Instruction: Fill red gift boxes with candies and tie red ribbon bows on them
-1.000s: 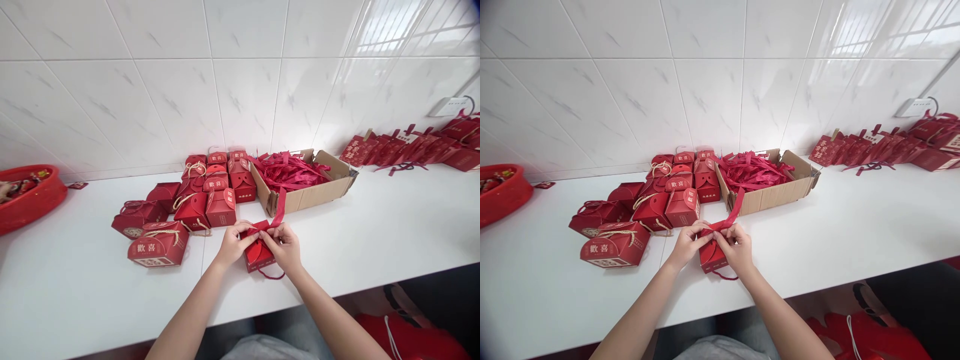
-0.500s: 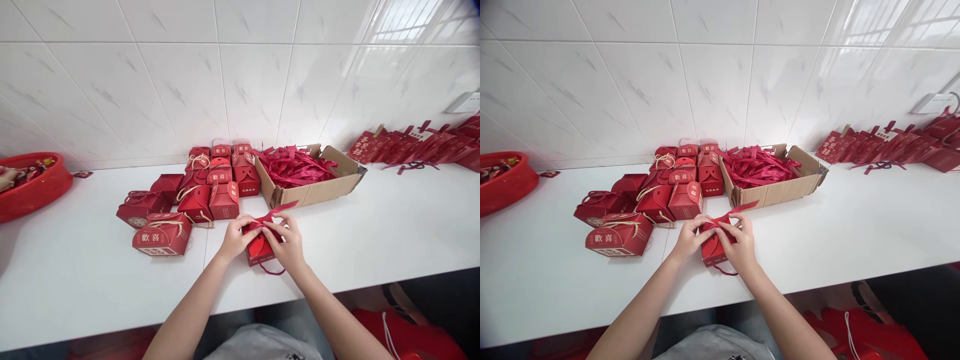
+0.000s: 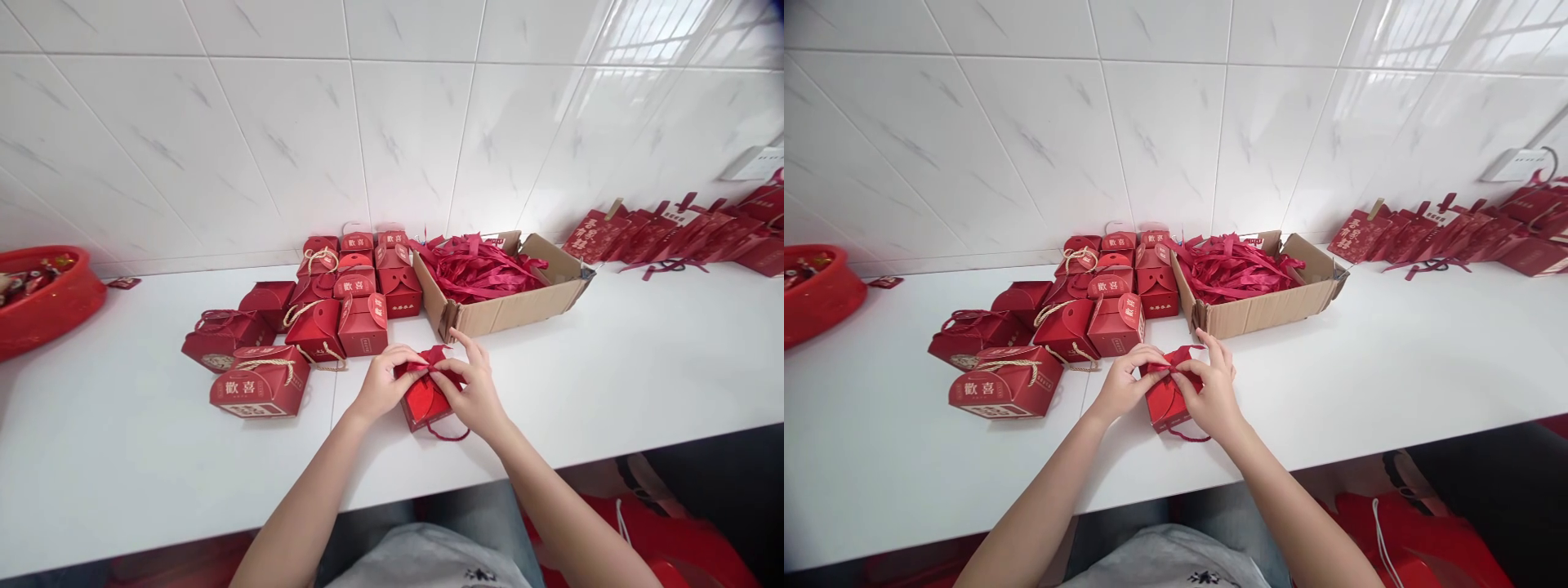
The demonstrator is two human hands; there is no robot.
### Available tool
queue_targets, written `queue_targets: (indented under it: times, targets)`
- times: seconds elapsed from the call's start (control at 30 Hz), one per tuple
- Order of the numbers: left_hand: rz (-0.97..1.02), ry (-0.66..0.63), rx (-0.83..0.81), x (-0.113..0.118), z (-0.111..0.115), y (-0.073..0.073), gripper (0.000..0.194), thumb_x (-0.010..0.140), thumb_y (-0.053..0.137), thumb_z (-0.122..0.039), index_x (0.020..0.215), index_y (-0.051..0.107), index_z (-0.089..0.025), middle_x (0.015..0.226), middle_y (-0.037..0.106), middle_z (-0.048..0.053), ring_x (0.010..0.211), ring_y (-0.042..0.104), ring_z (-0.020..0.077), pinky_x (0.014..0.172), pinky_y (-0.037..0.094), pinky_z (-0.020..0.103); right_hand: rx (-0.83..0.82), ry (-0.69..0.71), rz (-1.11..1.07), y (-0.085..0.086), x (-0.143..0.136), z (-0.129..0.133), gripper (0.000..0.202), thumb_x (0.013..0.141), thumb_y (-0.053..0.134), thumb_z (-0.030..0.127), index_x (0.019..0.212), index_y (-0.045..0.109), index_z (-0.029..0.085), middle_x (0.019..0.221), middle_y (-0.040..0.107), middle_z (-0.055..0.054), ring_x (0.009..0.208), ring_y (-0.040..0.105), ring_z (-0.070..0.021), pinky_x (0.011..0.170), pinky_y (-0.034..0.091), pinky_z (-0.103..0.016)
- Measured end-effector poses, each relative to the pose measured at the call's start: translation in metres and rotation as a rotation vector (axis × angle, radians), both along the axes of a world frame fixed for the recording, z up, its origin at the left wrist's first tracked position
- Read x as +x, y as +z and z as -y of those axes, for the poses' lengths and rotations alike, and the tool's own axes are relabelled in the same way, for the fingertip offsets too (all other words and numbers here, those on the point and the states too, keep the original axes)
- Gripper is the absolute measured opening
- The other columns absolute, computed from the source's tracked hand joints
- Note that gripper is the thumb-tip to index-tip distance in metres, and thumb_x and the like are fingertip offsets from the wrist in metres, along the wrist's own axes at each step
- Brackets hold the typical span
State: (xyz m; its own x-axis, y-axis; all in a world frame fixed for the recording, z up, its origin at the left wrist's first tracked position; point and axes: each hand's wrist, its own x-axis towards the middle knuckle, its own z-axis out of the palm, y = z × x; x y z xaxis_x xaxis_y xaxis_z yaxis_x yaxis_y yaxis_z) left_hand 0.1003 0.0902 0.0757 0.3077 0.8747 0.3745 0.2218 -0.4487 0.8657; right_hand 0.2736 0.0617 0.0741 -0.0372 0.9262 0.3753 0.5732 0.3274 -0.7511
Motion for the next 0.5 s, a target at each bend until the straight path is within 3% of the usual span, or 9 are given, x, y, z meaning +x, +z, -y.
queue_targets:
  times: [0.17,0.37,0.5]
  targets:
    - [-0.021,-0.017,0.049,-0.0004,-0.001,-0.0013,0.01,0.082,0.062,-0.018,0.08,0.071,-0.021,0.081,0.067,0.005,0.088,0.06,0.0184,0.083,0.047,0.032,-0.425,0.2,-0.337,0.0054,0.008,-0.0046,0.025,0.078,0.061,0.042,0.083,0.072,0.021,0.152,0.027,-0.01,0.138,0.029,-0.0295,0.108,0.028,-0.046]
    - [-0.049,-0.017,0.062,0.0014,-0.0047,-0.0029,0.012,0.08,0.062,-0.015,0.079,0.072,-0.021,0.083,0.067,0.005,0.089,0.061,0.0184,0.083,0.048,0.032,-0.492,0.297,-0.415,0.0076,0.0106,-0.0022,0.029,0.076,0.063,0.048,0.077,0.071,0.021,0.156,0.018,-0.005,0.141,0.022,-0.0279,0.11,0.024,-0.041]
    - [-0.071,0.004,0.057,0.0048,-0.0025,-0.0004,0.009,0.079,0.063,-0.016,0.079,0.072,-0.02,0.085,0.065,0.005,0.088,0.061,0.0183,0.081,0.049,0.031,-0.521,0.275,-0.519,0.0054,0.0081,0.0008,0.025,0.077,0.063,0.045,0.075,0.07,0.021,0.154,0.023,-0.006,0.139,0.026,-0.0266,0.109,0.025,-0.039]
